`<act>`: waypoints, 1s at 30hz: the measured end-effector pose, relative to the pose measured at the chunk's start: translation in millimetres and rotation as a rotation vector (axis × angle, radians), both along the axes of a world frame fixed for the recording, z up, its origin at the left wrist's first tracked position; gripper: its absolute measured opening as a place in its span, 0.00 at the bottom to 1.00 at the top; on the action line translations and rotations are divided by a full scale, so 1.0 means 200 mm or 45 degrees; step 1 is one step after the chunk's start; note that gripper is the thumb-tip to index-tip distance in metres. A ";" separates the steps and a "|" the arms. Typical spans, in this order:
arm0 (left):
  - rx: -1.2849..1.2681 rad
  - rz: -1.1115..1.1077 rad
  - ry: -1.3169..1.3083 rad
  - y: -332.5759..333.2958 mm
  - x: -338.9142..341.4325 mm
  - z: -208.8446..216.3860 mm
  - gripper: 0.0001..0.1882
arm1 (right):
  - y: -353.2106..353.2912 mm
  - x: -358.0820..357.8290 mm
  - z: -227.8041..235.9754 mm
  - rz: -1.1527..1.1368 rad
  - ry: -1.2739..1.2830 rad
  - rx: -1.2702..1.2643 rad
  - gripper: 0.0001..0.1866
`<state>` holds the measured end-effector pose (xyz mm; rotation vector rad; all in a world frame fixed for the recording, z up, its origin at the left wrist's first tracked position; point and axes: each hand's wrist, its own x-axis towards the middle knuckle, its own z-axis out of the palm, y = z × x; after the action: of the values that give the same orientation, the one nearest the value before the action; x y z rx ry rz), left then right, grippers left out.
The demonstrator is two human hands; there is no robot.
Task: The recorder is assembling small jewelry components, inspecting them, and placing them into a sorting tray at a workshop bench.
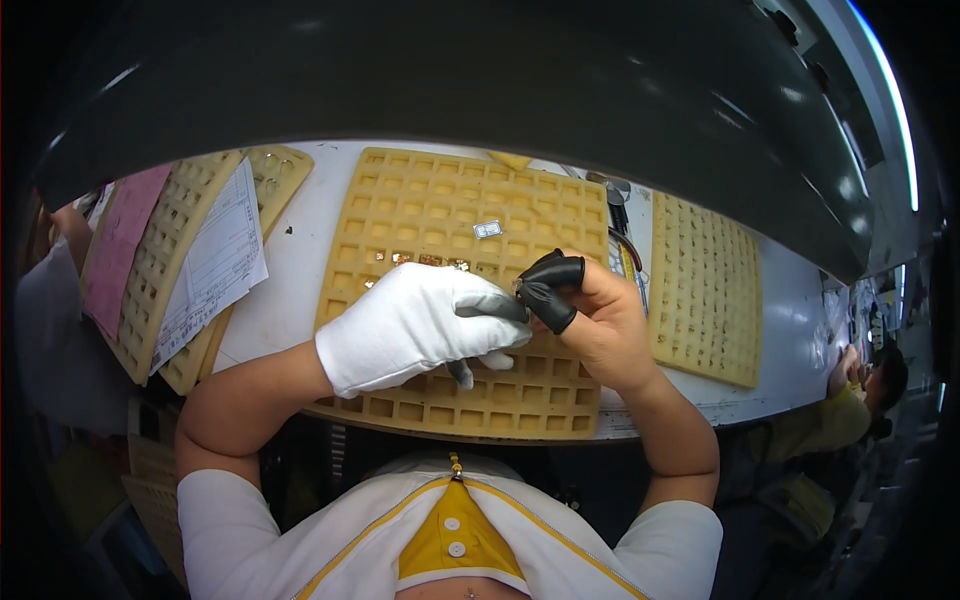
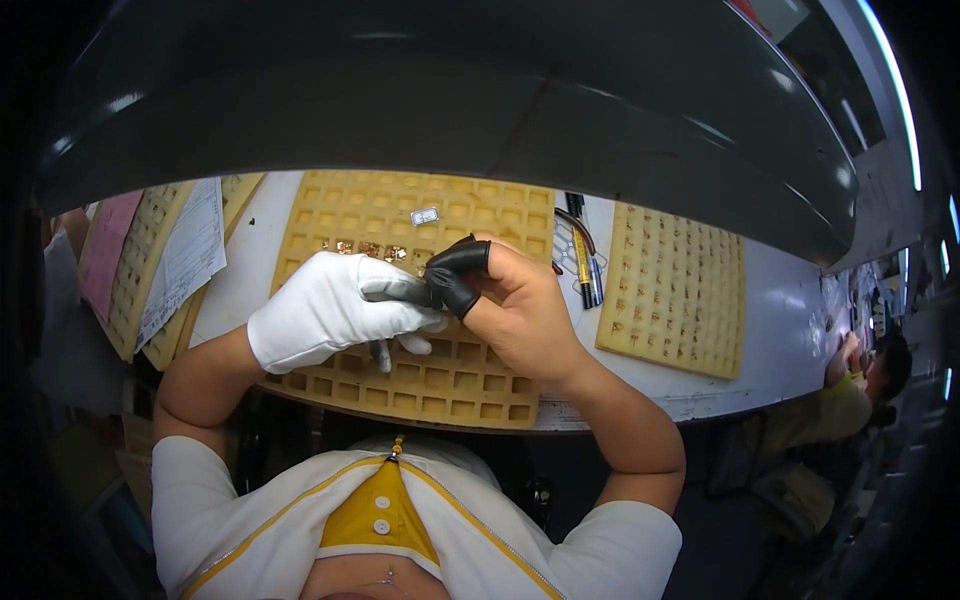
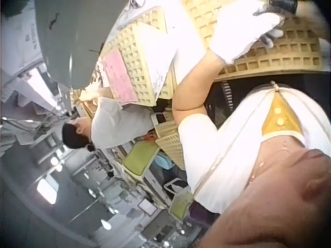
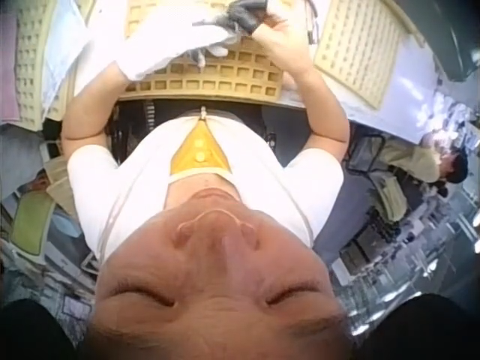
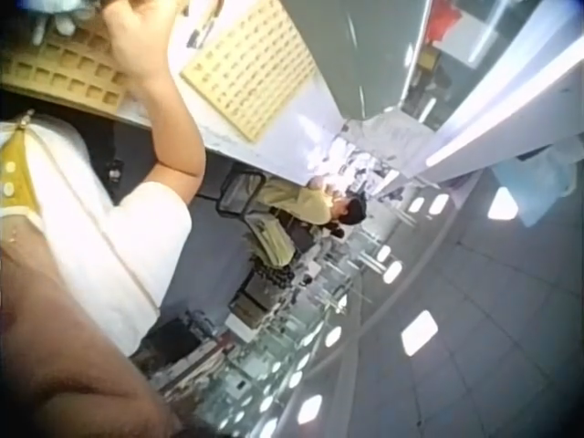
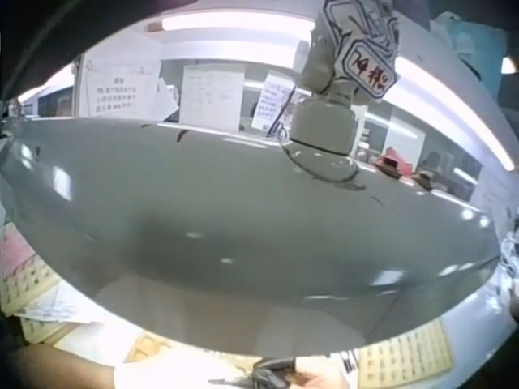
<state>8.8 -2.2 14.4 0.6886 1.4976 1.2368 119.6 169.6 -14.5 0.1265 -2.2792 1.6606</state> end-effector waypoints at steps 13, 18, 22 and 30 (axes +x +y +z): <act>0.019 0.022 -0.011 -0.03 -0.04 -0.01 0.14 | 0.01 -0.01 0.00 0.034 -0.452 -0.805 0.06; 0.088 0.128 -0.041 0.01 -0.03 0.00 0.14 | 0.02 0.01 0.02 0.050 -0.526 -0.697 0.07; 0.003 0.146 0.068 0.00 0.00 0.03 0.12 | 0.04 0.00 0.04 0.207 -0.392 -0.391 0.06; 0.103 0.243 0.217 0.02 0.02 0.01 0.14 | 0.38 0.27 0.09 -0.544 -0.061 0.640 0.04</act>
<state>13.7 0.9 16.6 0.7327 1.6922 1.4186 174.1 244.6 4.4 -0.2731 -2.4879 0.8758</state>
